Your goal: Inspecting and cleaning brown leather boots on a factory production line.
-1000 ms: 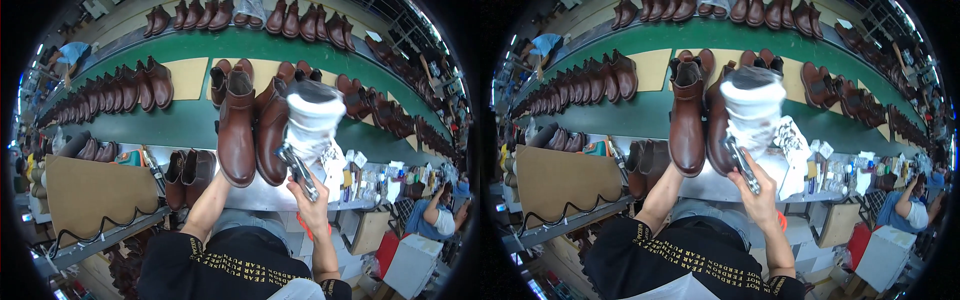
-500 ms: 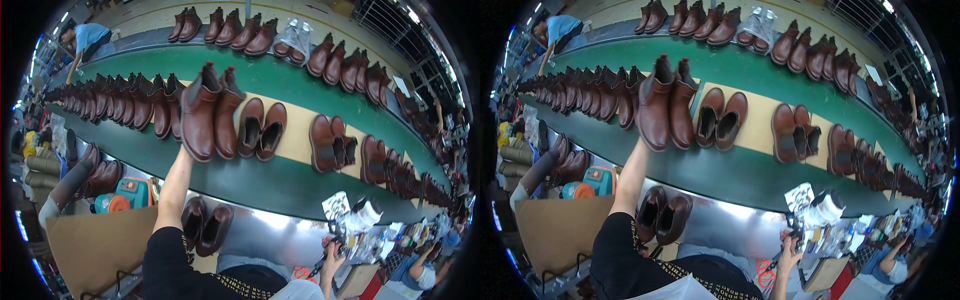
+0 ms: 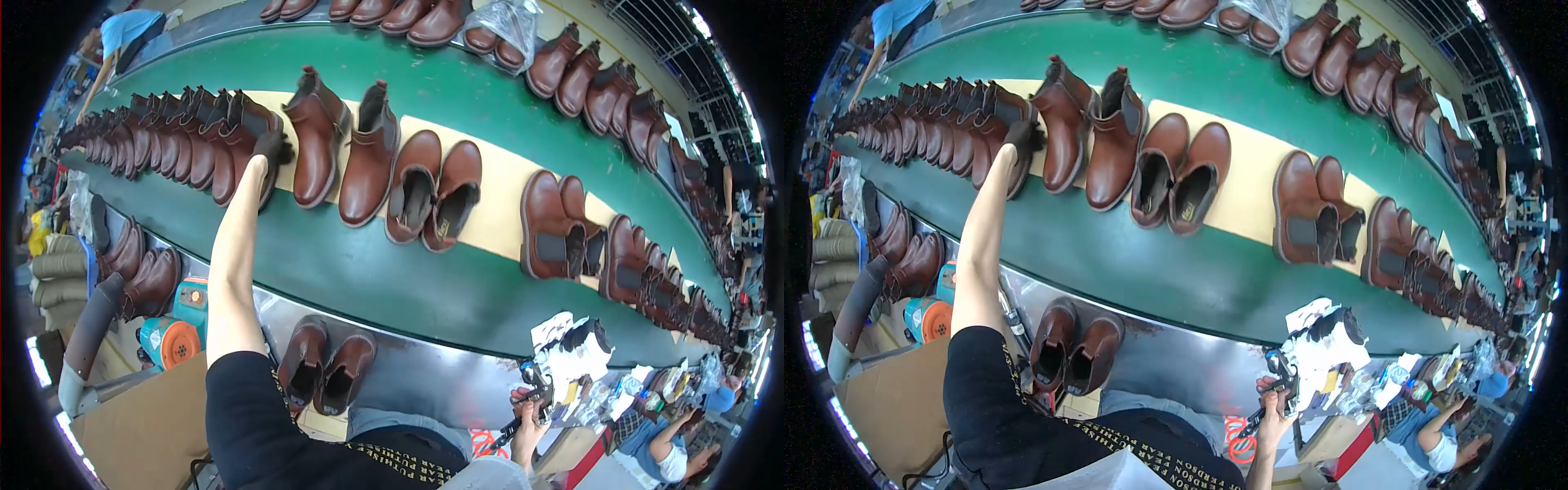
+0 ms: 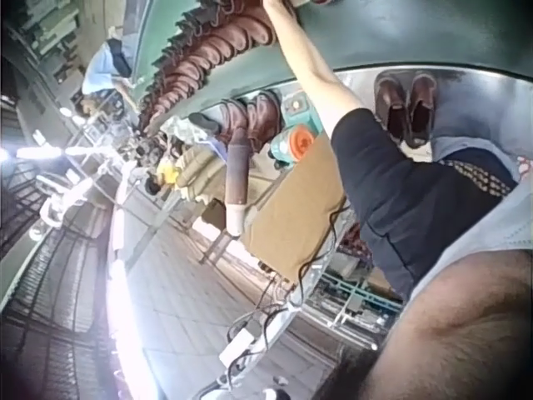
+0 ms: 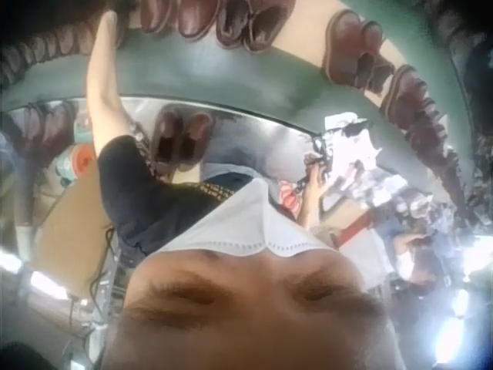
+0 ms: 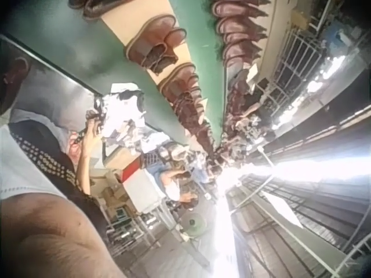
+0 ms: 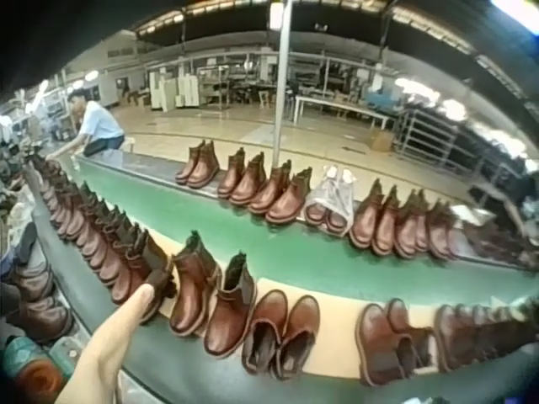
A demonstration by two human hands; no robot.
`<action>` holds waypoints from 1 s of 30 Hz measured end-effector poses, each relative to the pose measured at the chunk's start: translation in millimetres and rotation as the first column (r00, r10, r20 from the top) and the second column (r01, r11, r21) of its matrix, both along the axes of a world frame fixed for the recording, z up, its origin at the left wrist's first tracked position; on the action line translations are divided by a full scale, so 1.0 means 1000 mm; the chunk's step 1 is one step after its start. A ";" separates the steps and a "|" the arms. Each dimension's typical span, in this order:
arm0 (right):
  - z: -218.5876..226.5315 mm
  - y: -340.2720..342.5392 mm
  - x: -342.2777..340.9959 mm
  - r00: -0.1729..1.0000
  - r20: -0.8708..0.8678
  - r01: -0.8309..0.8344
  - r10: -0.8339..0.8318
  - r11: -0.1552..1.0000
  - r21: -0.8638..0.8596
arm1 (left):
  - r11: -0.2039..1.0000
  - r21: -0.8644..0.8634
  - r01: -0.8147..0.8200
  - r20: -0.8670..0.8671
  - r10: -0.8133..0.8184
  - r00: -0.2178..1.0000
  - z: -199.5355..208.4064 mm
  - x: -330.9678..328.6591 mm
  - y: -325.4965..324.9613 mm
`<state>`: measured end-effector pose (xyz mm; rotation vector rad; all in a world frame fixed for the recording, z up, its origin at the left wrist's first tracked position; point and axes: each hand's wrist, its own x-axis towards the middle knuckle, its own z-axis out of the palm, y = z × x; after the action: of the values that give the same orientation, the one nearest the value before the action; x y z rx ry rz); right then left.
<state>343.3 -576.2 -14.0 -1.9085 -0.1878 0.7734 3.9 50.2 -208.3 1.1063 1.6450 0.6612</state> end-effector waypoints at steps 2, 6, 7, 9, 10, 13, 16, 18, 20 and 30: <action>-0.001 -0.023 0.008 0.994 -0.008 -0.113 0.112 0.992 -0.061 | 0.787 0.591 0.178 -0.429 0.119 0.895 0.039 -0.001 -0.015; -0.012 -0.055 0.011 0.999 0.025 0.038 -0.038 0.999 -0.022 | 0.425 0.735 0.529 -0.595 0.030 0.803 0.159 0.133 -0.105; -0.012 -0.061 0.011 0.999 0.022 0.033 -0.033 0.999 -0.008 | 0.531 0.585 0.613 -0.714 -0.022 0.700 0.158 0.137 -0.093; -0.015 -0.066 0.007 0.989 -0.020 0.147 -0.146 0.984 0.098 | 0.850 0.074 0.521 -0.807 -0.256 0.533 0.176 0.148 -0.085; -0.017 -0.068 0.007 0.985 -0.017 0.170 -0.169 0.980 0.107 | 0.859 0.049 0.510 -0.783 -0.284 0.554 0.173 0.146 -0.074; -0.019 -0.077 0.004 0.988 0.023 0.148 -0.151 0.983 0.111 | 0.890 0.134 0.436 -0.718 -0.216 0.661 0.132 0.134 -0.042; -0.023 -0.082 -0.002 0.985 0.014 0.170 -0.172 0.981 0.090 | 0.633 -0.244 0.735 -0.671 -0.657 0.343 0.136 0.155 -0.037; -0.024 -0.084 -0.004 0.984 -0.007 0.175 -0.175 0.981 0.085 | 0.630 -0.261 0.732 -0.703 -0.643 0.303 0.122 0.155 -0.024; -0.021 -0.084 -0.009 0.983 -0.001 0.183 -0.184 0.980 0.078 | 0.622 -0.291 0.727 -0.762 -0.611 0.217 0.110 0.144 -0.001; -0.023 -0.111 -0.003 0.974 -0.006 0.227 -0.227 0.973 0.041 | 0.714 -0.029 0.699 -0.976 -0.170 0.133 0.171 0.102 -0.035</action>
<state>340.4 -687.3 -36.6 -1.8518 0.0155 0.6115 106.3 15.5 -37.8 2.6386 1.8990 -0.2253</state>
